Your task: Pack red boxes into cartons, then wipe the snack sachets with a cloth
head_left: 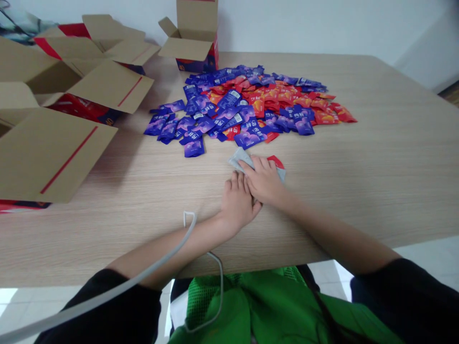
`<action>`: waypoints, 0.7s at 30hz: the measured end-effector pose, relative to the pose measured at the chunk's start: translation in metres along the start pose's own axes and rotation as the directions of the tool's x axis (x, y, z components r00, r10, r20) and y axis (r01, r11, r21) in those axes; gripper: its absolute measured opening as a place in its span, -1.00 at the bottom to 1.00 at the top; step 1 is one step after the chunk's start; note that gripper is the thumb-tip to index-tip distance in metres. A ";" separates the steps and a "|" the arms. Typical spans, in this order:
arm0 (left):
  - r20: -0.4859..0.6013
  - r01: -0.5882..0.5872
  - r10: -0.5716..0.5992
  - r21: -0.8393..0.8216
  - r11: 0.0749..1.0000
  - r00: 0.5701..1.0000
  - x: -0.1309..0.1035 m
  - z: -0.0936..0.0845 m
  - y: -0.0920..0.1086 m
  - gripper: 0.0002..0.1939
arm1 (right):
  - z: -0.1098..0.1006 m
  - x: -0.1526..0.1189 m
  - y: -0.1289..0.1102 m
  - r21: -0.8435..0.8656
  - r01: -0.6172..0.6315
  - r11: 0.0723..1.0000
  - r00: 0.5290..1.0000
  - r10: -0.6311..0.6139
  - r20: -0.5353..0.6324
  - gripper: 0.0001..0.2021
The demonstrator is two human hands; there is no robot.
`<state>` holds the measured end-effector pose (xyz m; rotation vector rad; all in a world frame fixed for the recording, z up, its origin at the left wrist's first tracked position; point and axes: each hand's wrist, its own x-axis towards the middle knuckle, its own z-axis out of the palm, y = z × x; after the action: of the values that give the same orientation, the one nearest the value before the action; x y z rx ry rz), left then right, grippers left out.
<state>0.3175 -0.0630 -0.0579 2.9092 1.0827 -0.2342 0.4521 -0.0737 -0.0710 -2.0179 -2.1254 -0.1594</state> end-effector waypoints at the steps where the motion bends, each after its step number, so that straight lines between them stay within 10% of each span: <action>1: 0.002 -0.001 0.001 0.004 1.000 1.000 0.000 0.000 0.000 -0.18 | 0.004 -0.001 0.000 -0.016 0.003 1.000 1.000 -0.003 0.005 -0.49; 12: 0.022 0.024 -0.024 0.006 1.000 0.999 0.000 -0.003 0.002 -0.15 | 0.006 -0.029 0.064 -0.130 -0.334 0.934 0.942 0.334 -0.021 -0.44; 21: -0.030 0.007 -0.007 -0.008 1.000 1.000 -0.002 0.002 0.000 -0.16 | -0.001 -0.029 0.087 -0.051 -0.246 0.968 0.968 0.249 0.044 -0.41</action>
<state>0.3162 -0.0646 -0.0598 2.9122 1.0957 -0.1865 0.5399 -0.0971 -0.0819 -2.3141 -1.8899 -0.1190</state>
